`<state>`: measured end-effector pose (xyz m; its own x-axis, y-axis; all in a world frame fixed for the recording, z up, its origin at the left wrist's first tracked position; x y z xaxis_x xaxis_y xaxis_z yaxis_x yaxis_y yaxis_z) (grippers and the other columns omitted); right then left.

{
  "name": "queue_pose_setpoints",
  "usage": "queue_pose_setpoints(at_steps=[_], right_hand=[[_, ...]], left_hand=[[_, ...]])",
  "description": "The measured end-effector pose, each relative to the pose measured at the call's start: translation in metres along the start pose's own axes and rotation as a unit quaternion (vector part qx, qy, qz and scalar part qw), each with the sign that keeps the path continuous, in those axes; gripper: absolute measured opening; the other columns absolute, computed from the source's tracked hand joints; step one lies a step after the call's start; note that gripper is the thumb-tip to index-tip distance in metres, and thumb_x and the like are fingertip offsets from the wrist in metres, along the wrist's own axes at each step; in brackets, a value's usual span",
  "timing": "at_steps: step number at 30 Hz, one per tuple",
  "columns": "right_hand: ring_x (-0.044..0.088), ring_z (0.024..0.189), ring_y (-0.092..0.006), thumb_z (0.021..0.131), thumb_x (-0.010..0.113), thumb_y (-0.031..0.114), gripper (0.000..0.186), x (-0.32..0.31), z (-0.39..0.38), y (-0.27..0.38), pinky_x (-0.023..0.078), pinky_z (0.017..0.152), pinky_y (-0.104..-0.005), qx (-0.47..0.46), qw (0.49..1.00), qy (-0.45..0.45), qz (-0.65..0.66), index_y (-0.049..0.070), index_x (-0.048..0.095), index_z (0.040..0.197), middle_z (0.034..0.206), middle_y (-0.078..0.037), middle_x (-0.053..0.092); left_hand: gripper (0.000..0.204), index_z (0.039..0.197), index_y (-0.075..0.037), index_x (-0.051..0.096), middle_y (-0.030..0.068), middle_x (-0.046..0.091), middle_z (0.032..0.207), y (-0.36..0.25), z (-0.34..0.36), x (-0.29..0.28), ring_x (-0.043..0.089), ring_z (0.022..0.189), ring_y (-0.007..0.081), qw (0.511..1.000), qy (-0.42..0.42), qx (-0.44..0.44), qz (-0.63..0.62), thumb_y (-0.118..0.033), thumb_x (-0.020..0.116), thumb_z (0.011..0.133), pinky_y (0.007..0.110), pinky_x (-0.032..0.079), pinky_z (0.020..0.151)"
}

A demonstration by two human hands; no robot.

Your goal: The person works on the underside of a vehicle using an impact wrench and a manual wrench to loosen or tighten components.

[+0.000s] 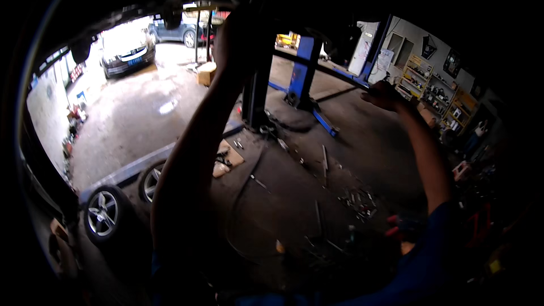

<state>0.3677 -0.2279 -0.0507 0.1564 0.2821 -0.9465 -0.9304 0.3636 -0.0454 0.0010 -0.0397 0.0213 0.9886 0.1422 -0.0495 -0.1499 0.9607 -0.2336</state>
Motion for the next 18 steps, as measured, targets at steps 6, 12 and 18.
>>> queue_pose_setpoints(at_steps=[6,12,18], right_hand=[[0.063,0.063,-0.0363,0.076,0.06,0.03,0.032,0.007,-0.023,0.021,0.046,0.059,-0.0427,0.044,0.993,-0.105,0.015,0.0,0.061,0.065,0.063,-0.023,0.059],[0.056,0.053,-0.0315,0.073,0.06,0.026,0.032,0.006,-0.054,0.019,0.042,0.056,-0.0424,0.079,0.993,-0.088,0.02,-0.002,0.055,0.061,0.055,-0.021,0.052],[0.054,0.049,-0.0265,0.074,0.06,0.024,0.031,0.01,-0.073,0.043,0.041,0.053,-0.041,0.079,0.993,-0.083,0.042,-0.003,0.054,0.061,0.053,-0.02,0.05]], left_hand=[[0.035,0.103,-0.015,0.067,0.0148,0.068,0.078,-0.014,-0.01,-0.029,0.069,0.072,0.0302,0.984,0.002,-0.153,0.086,-0.043,0.056,0.087,0.043,0.054,0.059],[0.027,0.094,-0.011,0.07,0.0156,0.069,0.082,-0.015,-0.004,-0.018,0.068,0.077,0.0328,0.984,0.026,-0.174,0.015,-0.032,0.061,0.081,0.045,0.054,0.071],[0.022,0.09,-0.01,0.071,0.0162,0.068,0.082,-0.009,-0.009,-0.037,0.067,0.079,0.0339,0.983,0.046,-0.18,0.008,-0.024,0.064,0.074,0.044,0.054,0.071]])
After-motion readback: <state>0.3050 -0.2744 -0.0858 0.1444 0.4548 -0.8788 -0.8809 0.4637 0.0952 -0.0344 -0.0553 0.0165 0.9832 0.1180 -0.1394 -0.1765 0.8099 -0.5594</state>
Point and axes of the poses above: each hand's wrist, its own z-axis towards the middle knuckle, its own x-axis out of the palm, y = z × x, the point moved 8 cm from there along z, towards the middle knuckle
